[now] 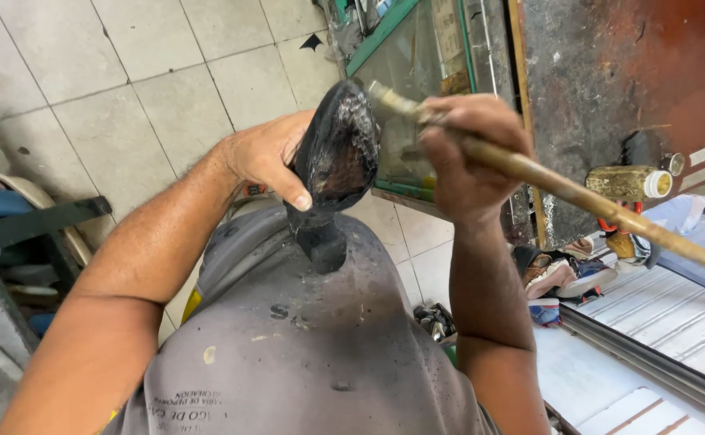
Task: Applying dye or adhesive to the soles and heels of shoes using a brush
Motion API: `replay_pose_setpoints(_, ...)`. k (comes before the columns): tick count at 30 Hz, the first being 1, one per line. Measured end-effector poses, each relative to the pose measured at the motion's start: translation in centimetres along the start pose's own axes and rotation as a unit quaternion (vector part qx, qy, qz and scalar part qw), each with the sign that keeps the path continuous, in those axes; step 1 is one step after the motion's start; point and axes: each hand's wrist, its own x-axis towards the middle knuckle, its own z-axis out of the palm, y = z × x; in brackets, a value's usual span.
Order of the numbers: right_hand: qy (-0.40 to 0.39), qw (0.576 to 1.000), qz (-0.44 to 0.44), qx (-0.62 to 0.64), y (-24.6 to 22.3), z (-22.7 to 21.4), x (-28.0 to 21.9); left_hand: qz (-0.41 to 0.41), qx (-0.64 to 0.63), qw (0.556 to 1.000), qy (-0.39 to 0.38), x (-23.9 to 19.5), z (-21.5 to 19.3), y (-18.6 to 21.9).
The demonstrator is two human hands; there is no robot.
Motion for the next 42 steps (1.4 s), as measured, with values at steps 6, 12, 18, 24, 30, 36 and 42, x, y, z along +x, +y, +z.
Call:
replay_pose_setpoints(6,-0.149,0.975,0.12,0.113,-2.1,-0.9,-3.1,-0.001,-0.034,0.999,0.01,-0.5,1.1,0.8)
replay_pose_setpoints(12,-0.014,0.999,0.05,0.013,1.0,-1.5,-1.6,-0.012,-0.043,0.999,0.022,0.2,1.4,1.5)
replay_pose_setpoints(18,-0.043,0.988,0.108,-0.101,0.0,-0.2,-0.7,-0.089,-0.04,0.995,-0.004,-0.9,-2.9,-1.1)
replay_pose_setpoints(24,-0.243,0.942,0.108,0.205,0.1,-1.6,0.0,-0.086,-0.08,0.993,0.0,-1.1,-4.0,-2.1)
replay_pose_setpoints(30,-0.212,0.954,0.122,0.176,-0.5,-1.1,0.0,-0.101,-0.144,0.983,0.045,-1.4,-4.0,-2.7)
replay_pose_setpoints(36,-0.157,0.973,0.13,0.11,0.0,-1.1,-1.3,-0.086,-0.127,0.988,0.035,-1.4,-4.1,-2.7)
replay_pose_setpoints(42,-0.138,0.957,0.168,0.194,0.4,1.1,-0.6,-0.092,-0.091,0.991,-0.038,-0.4,-3.4,-1.9)
